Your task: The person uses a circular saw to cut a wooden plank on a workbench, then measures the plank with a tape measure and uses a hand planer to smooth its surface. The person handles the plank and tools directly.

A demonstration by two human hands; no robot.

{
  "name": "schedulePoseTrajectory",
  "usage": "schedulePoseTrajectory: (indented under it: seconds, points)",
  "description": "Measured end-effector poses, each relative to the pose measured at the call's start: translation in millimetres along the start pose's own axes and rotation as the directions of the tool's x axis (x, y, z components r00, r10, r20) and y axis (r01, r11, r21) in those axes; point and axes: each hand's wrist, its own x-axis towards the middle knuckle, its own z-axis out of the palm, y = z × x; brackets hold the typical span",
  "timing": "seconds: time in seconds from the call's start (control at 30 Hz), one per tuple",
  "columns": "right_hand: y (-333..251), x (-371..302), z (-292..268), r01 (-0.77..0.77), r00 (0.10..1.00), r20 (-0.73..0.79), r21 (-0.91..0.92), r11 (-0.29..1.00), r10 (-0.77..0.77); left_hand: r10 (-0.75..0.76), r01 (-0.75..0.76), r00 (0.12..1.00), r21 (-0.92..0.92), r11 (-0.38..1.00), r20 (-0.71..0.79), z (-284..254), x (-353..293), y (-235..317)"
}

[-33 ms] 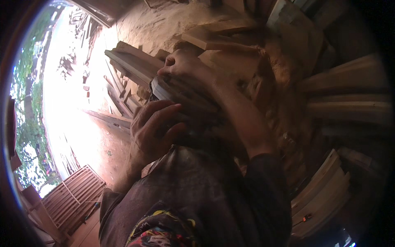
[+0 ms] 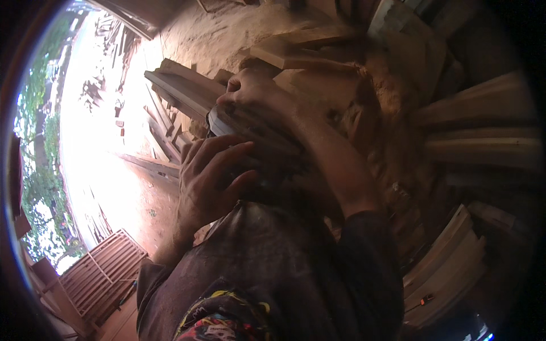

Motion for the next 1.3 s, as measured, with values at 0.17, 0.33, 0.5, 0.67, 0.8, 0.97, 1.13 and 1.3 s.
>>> schedulePoseTrajectory:
  seconds: [0.17, 0.33, 0.5, 0.67, 0.8, 0.97, 1.13, 1.3]
  points:
    - [14, 18, 7, 0.177, 0.983, -0.011, -0.181, 0.967, -0.182, 0.32, -0.39, 0.854, 0.098, 0.916, 0.411, 16, 37, -11]
    - [14, 14, 2, 0.139, 0.99, 0.011, -0.095, 0.986, -0.138, 0.31, -0.691, 0.509, 0.167, 0.703, 0.803, 89, 57, -21]
    - [3, 9, -2, 0.055, 0.999, 0.009, -0.088, 0.995, -0.054, 0.408, -0.623, 0.415, -0.072, 0.779, 0.813, 94, 77, -25]
    - [4, -23, -15, 0.14, 0.974, -0.159, -0.128, 0.982, -0.16, 0.422, -0.647, 0.302, -0.142, 0.749, 0.855, 111, 86, -26]
    - [58, -108, -16, 0.087, 0.858, -0.508, 0.292, 0.952, 0.077, 0.396, -0.708, 0.209, -0.141, 0.692, 0.894, 134, 91, -21]
    - [48, -228, -7, -0.434, 0.674, -0.558, 0.231, 0.871, 0.484, 0.457, -0.621, 0.275, -0.207, 0.756, 0.846, 127, 91, -17]
    - [61, -280, 30, -0.354, 0.665, -0.645, 0.172, 0.919, 0.377, 0.539, -0.746, 0.333, -0.133, 0.652, 0.774, 131, 90, -19]
    - [63, -293, 49, -0.298, 0.703, -0.653, 0.092, 0.95, 0.284, 0.374, -0.589, 0.207, -0.19, 0.785, 0.904, 193, 99, -42]
